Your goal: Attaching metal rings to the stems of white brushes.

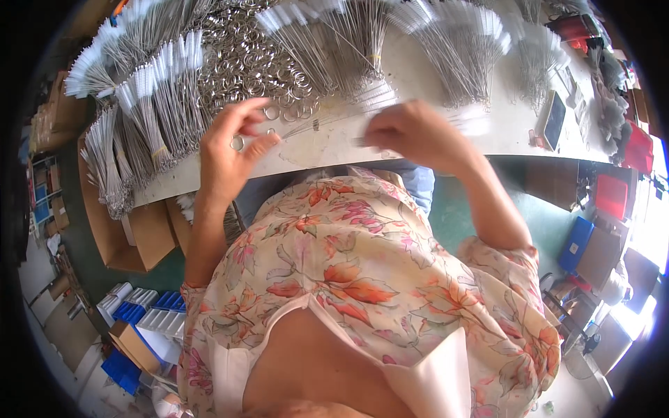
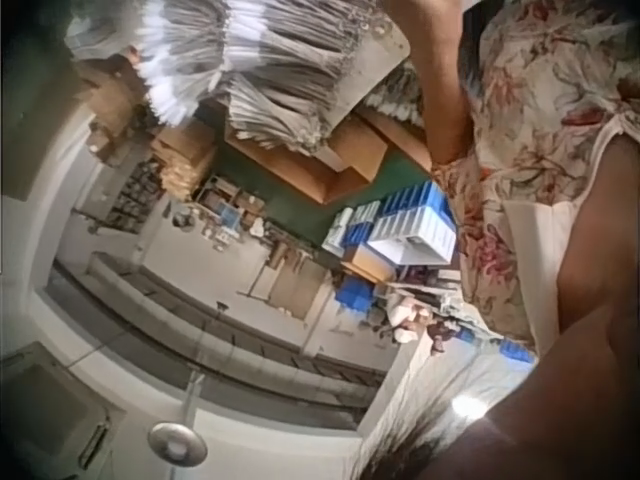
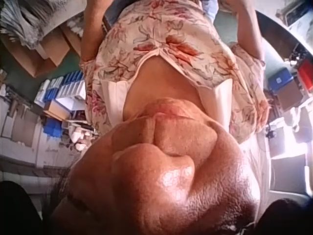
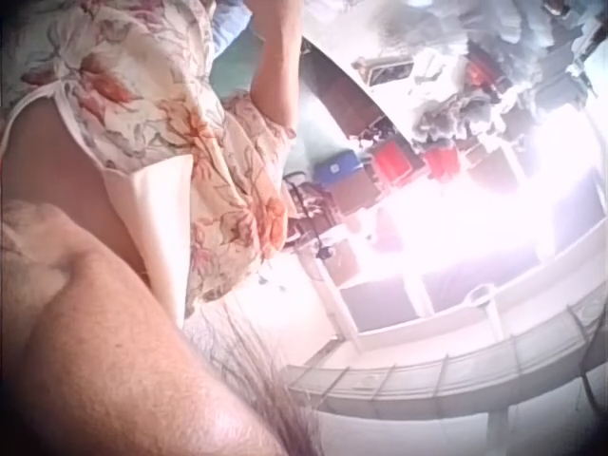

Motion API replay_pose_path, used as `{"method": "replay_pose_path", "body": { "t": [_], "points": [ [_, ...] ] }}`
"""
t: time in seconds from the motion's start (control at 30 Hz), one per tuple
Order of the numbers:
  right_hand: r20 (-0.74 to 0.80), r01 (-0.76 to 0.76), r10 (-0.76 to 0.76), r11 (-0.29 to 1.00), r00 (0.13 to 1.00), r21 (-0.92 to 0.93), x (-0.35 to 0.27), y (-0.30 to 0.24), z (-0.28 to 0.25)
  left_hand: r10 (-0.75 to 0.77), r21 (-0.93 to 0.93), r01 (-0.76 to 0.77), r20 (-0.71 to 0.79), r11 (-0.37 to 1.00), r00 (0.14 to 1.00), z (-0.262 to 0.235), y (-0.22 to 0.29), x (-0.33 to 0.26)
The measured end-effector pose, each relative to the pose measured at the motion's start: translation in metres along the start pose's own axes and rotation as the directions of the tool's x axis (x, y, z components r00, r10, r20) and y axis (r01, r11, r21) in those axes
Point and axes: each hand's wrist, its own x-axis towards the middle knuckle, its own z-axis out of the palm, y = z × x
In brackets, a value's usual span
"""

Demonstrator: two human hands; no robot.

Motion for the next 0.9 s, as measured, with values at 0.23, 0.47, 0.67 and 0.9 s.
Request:
{"method": "replay_pose_path", "body": {
  "t": [0.23, 0.47, 0.67, 0.9],
  "points": [
    [-0.315, -0.069, -0.033, 0.950, 0.948, -0.305, -0.018, 0.028, 0.026, -0.303, 0.300, 0.264, 0.090, 0.917, 0.949, 0.018, -0.035, -0.043],
    [-0.424, 0.415, -0.395, 0.908, 0.815, -0.048, 0.057, -0.047, 0.054, -0.403, -0.623, 0.343, 0.049, 0.702, 0.914, -0.006, 0.001, -0.004],
    [-0.267, 0.390, -0.304, 0.839, 0.914, 0.379, 0.062, -0.054, 0.026, -0.145, -0.573, 0.182, 0.110, 0.799, 0.983, -0.040, 0.010, 0.018],
    [-0.071, 0.187, -0.198, 0.665, 0.978, 0.723, 0.051, -0.054, 0.010, 0.012, -0.546, 0.073, 0.151, 0.834, 0.989, -0.040, 0.019, 0.035]
  ]
}}
